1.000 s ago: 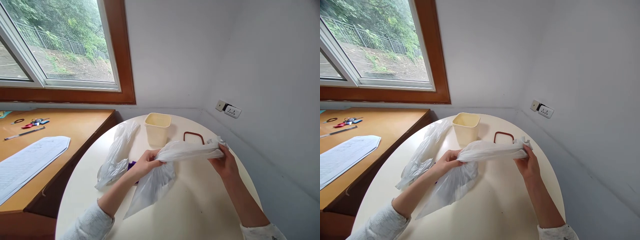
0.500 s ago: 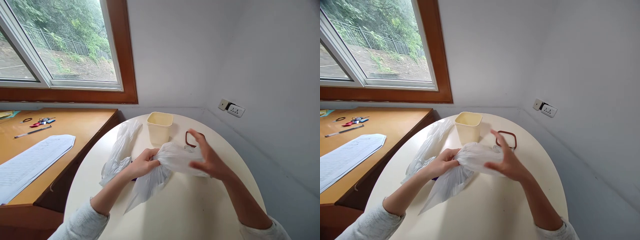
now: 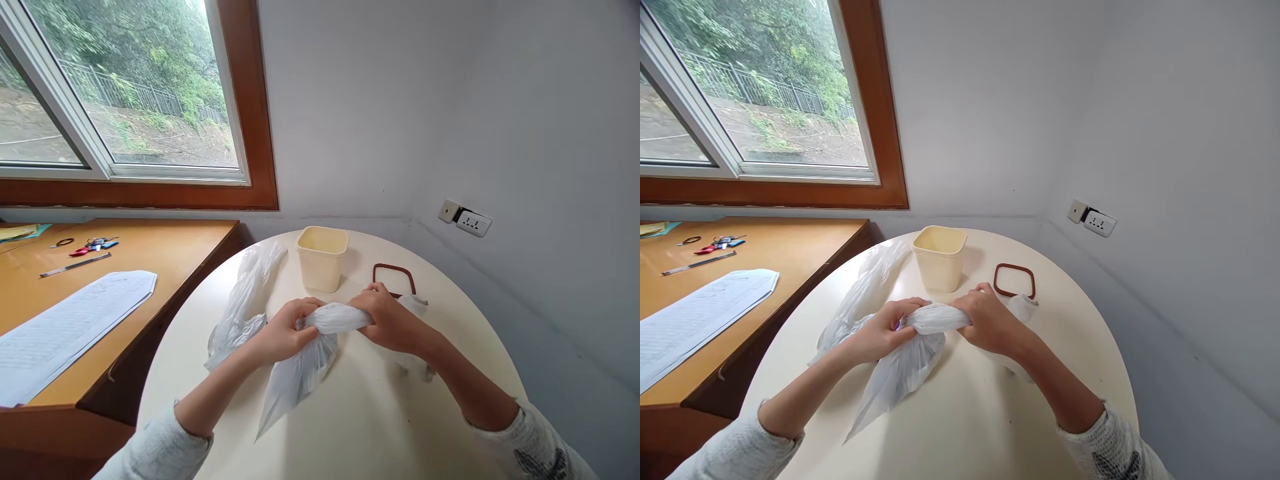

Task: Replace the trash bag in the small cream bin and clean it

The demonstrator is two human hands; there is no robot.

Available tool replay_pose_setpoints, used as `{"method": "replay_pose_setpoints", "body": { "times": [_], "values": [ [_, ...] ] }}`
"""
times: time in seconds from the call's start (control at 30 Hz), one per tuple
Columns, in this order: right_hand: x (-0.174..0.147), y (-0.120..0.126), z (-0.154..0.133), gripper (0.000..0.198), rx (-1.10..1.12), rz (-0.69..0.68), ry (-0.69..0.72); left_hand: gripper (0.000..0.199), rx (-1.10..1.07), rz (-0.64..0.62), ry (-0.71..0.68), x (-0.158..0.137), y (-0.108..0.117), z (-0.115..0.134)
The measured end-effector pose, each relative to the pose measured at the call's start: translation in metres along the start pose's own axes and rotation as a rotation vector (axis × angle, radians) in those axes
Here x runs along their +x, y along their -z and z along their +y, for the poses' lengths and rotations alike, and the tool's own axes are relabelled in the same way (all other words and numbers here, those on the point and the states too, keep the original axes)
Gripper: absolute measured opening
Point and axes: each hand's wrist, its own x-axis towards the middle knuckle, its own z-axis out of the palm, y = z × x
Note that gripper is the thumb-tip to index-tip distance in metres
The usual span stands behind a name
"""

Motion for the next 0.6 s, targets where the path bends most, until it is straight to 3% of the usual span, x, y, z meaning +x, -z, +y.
{"method": "replay_pose_setpoints", "body": {
  "times": [0.17,0.33,0.47,0.53,0.6],
  "values": [
    [-0.002,0.008,0.007,0.020,0.180,0.045,-0.089,0.018,-0.056,0.045,-0.034,0.002,-0.002,-0.002],
    [0.002,0.016,0.018,0.017,0.491,-0.111,-0.309,0.019,-0.172,-0.056,0.015,0.004,-0.007,-0.006],
    [0.002,0.019,0.029,0.016,0.697,-0.174,-0.428,0.042,-0.233,-0.131,0.000,0.000,-0.007,-0.003],
    [0.002,0.018,0.035,0.014,0.747,-0.179,-0.462,0.050,-0.175,-0.158,-0.024,-0.002,-0.006,0.000],
    [0.002,0.016,0.041,0.013,0.788,-0.193,-0.495,0.043,-0.008,-0.197,-0.048,-0.002,-0.005,0.004]
  ]
}}
